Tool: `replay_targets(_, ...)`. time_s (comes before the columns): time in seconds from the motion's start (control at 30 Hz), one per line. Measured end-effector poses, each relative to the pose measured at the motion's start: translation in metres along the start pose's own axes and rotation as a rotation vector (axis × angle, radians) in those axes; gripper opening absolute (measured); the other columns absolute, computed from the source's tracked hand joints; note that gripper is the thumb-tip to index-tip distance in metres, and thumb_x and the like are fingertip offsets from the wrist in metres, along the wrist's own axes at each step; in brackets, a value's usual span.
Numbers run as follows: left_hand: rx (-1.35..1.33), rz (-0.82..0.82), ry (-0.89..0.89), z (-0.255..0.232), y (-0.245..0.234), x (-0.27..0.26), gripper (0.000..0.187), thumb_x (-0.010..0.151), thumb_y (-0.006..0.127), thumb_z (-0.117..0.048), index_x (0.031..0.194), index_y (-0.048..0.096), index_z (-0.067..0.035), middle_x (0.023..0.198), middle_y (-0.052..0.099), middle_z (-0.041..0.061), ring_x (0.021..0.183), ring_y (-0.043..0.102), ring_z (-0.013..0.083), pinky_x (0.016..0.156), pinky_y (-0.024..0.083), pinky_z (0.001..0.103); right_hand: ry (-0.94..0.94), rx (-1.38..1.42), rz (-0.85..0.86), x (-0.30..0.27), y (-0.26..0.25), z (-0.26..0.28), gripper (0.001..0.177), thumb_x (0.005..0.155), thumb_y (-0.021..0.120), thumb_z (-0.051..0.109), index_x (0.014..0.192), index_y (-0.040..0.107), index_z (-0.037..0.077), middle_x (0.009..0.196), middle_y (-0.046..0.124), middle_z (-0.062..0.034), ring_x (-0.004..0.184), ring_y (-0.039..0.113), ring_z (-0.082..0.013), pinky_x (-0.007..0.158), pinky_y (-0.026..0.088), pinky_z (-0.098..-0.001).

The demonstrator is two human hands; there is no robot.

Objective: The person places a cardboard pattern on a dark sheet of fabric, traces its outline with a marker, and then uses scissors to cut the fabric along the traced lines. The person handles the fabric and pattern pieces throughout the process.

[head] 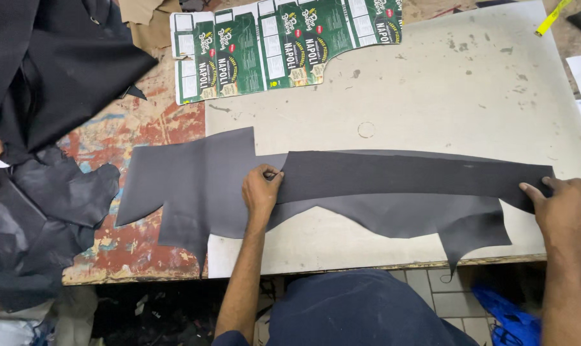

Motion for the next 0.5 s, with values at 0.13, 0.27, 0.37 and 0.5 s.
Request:
replay_targets(0.13, -0.013, 0.018, -0.007, -0.002, -0.003, -0.001, 0.013, 0.078, 0.082, -0.023, 0.084, 0.079, -0.012, 0.082, 0.076, 0.005, 0.08, 0.074, 0.0278, 0.07, 0.054, 0.042, 0.004, -0.014, 0.021, 0.004, 0.007, -0.006, 0.051, 0.093, 0.081, 0.056, 0.117, 0.081, 0.011, 0.099, 0.071, -0.016, 0.084, 0.072, -0.032, 0.078, 0.058, -0.0445)
replay_targets(0.27, 0.016, 0.063, -0.07, 0.002, -0.002, 0.002, 0.014, 0.077, 0.082, -0.023, 0.085, 0.079, -0.012, 0.082, 0.077, 0.005, 0.079, 0.073, 0.0274, 0.07, 0.054, 0.041, -0.021, -0.001, 0.023, 0.004, 0.008, -0.008, 0.051, 0.095, 0.081, 0.057, 0.117, 0.081, 0.011, 0.1, 0.071, -0.0164, 0.087, 0.072, -0.0312, 0.075, 0.058, -0.04)
replay_targets(0.37, 0.019, 0.079, -0.064, -0.004, -0.005, 0.004, 0.014, 0.075, 0.082, -0.022, 0.084, 0.078, -0.012, 0.081, 0.077, 0.005, 0.078, 0.074, 0.0267, 0.069, 0.055, 0.041, 0.008, -0.008, 0.04, 0.006, 0.003, -0.003, 0.052, 0.093, 0.081, 0.057, 0.117, 0.082, 0.011, 0.098, 0.071, -0.0161, 0.083, 0.072, -0.0318, 0.077, 0.058, -0.0427)
replay_targets(0.5, 0.088, 0.111, -0.059, -0.015, -0.011, 0.001, 0.016, 0.078, 0.082, -0.021, 0.089, 0.078, -0.01, 0.087, 0.077, 0.006, 0.084, 0.074, 0.0268, 0.074, 0.055, 0.04, 0.067, -0.009, 0.08, 0.006, -0.011, 0.008, 0.053, 0.093, 0.083, 0.058, 0.117, 0.081, 0.01, 0.101, 0.071, -0.0159, 0.084, 0.072, -0.0332, 0.076, 0.057, -0.0465)
Point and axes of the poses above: each hand's wrist, its own x-axis towards the middle knuckle, its own y-axis out of the palm, z = x × y, the point moved 2 cm from there along x, towards the middle knuckle
